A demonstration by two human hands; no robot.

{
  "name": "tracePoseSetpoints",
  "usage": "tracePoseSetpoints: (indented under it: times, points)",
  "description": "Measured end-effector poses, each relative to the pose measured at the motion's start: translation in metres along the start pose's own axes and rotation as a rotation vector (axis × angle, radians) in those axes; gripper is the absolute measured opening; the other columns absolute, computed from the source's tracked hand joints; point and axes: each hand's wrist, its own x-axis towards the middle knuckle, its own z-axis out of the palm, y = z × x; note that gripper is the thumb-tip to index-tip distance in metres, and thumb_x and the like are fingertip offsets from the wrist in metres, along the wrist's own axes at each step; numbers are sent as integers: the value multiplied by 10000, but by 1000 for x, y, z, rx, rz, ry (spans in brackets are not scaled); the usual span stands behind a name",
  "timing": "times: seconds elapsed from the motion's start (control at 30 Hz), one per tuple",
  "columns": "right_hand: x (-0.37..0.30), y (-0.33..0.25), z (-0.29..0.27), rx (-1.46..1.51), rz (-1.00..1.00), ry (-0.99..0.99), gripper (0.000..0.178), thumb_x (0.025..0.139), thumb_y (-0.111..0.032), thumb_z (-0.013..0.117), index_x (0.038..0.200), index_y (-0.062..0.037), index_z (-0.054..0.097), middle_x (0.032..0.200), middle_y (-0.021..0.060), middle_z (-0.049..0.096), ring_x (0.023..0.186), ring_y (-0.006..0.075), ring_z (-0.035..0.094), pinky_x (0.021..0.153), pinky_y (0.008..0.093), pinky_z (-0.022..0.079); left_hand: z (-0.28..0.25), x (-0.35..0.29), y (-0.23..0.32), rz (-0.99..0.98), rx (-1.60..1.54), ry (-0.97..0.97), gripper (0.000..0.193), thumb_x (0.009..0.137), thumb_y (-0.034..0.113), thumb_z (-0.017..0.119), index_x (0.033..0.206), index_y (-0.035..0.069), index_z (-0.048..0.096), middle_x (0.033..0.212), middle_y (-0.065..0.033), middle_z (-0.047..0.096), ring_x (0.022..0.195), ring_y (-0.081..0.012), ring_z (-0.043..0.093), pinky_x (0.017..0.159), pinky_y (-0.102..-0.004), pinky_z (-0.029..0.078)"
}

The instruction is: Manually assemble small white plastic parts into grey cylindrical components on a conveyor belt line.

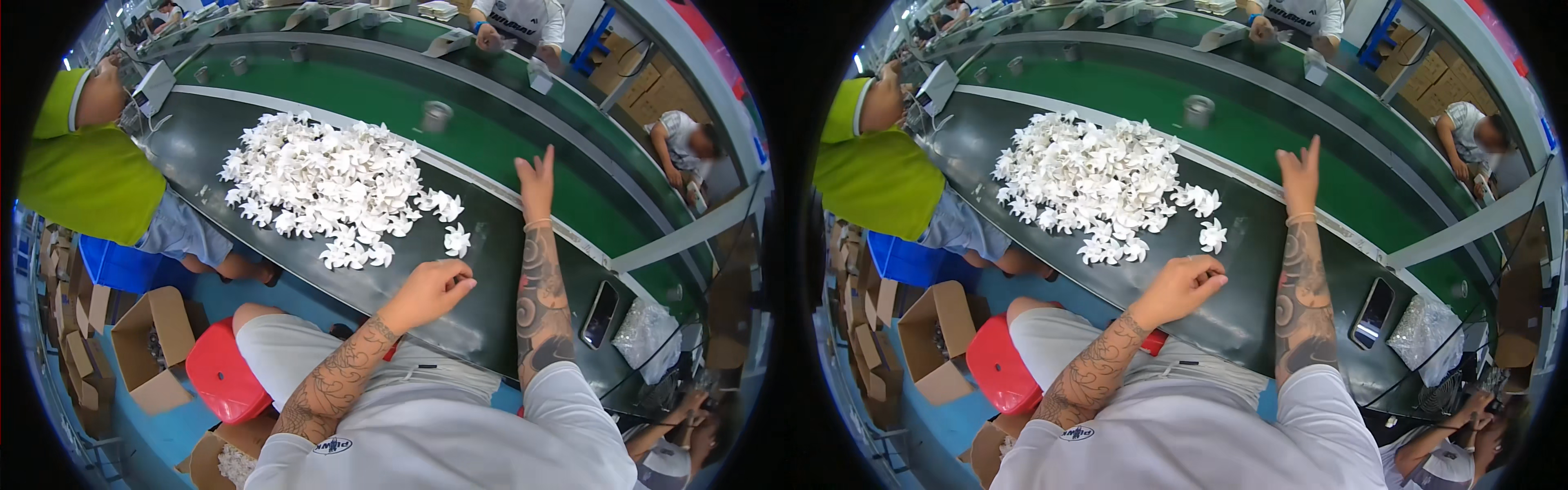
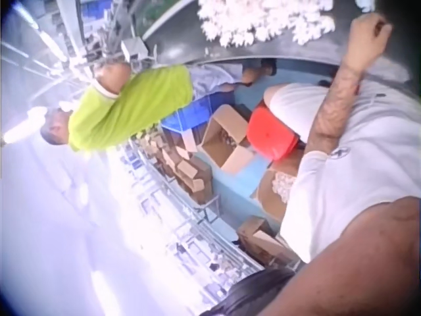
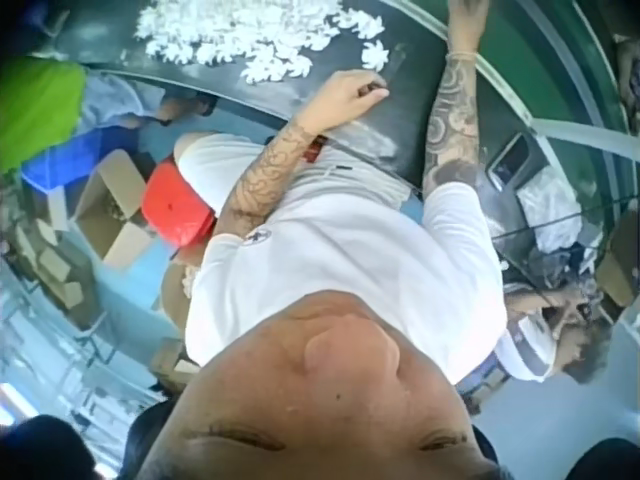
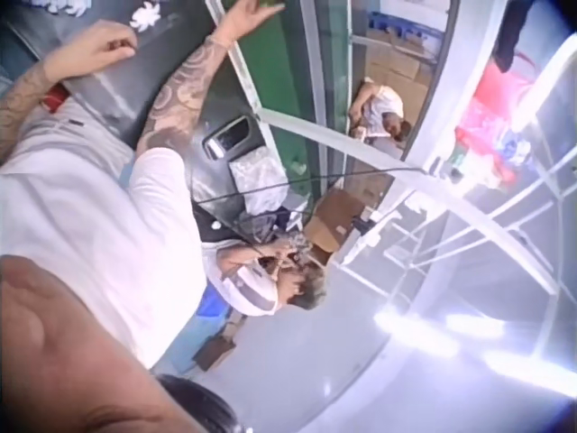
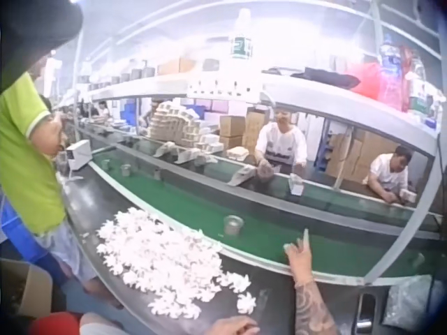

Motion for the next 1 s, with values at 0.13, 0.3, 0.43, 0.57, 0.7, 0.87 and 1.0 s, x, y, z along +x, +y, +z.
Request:
tracePoseSetpoints:
  times: [0.13, 0.3, 0.43, 0.57, 0.7, 0.87, 1.0]
  points:
    - [1, 7, -7, 242, 29, 49, 625, 946, -96, 573, 1472, 0, 249, 1281, 206, 542, 1092, 263, 608, 926, 333, 505, 7, -5, -7, 163, 230, 199, 234, 858, 123, 678, 1079, 61, 632, 1064, -121, 618, 721, -202, 639, 601, -333, 522]
    - [-20, -1, -59, 31, -2, -105, 408, 959, -93, 539, 1336, 30, 444, 1127, 140, 623, 1006, 217, 630, 890, 309, 515, 30, 11, 16, 68, 643, 171, 457, 846, 199, 672, 1285, 155, 551, 1286, -193, 497, 887, -308, 637, 655, -403, 558]
    - [-117, -68, -45, -430, -209, -241, 144, 861, -88, 602, 943, -7, 689, 863, 107, 661, 827, 246, 655, 769, 335, 527, 25, 20, 9, 16, 909, 56, 439, 845, 263, 672, 1266, 177, 578, 1248, -216, 525, 991, -352, 619, 725, -423, 565]
    - [-124, -94, -115, -449, -688, 112, 98, 847, -61, 600, 885, -12, 675, 820, 94, 641, 725, 223, 618, 674, 311, 483, 13, 3, 10, 70, 747, 235, 220, 886, 74, 625, 1104, 59, 597, 1168, -189, 547, 928, -391, 624, 716, -441, 518]
    - [-87, -90, -247, -502, -502, 871, 126, 897, -44, 524, 919, -12, 644, 838, 47, 561, 751, 129, 509, 687, 288, 429, 29, 18, -6, 173, 552, 317, 215, 916, 38, 559, 1128, 6, 574, 1050, -191, 604, 799, -363, 631, 673, -395, 503]
    - [-23, -41, -467, -747, -194, 1327, 318, 791, -130, 602, 1067, 20, 649, 1126, 216, 621, 1029, 345, 597, 895, 426, 478, 41, 21, -4, 83, 434, 265, 220, 920, 28, 572, 1138, -6, 572, 884, -147, 646, 685, -246, 635, 602, -335, 493]
    - [28, 7, -470, -1424, 217, 858, 587, 765, -259, 654, 1288, -13, 552, 1243, 235, 592, 1141, 402, 578, 977, 472, 470, 9, 2, -15, -73, 242, 365, 270, 899, -6, 613, 1166, -16, 568, 864, -88, 626, 681, -120, 614, 571, -264, 492]
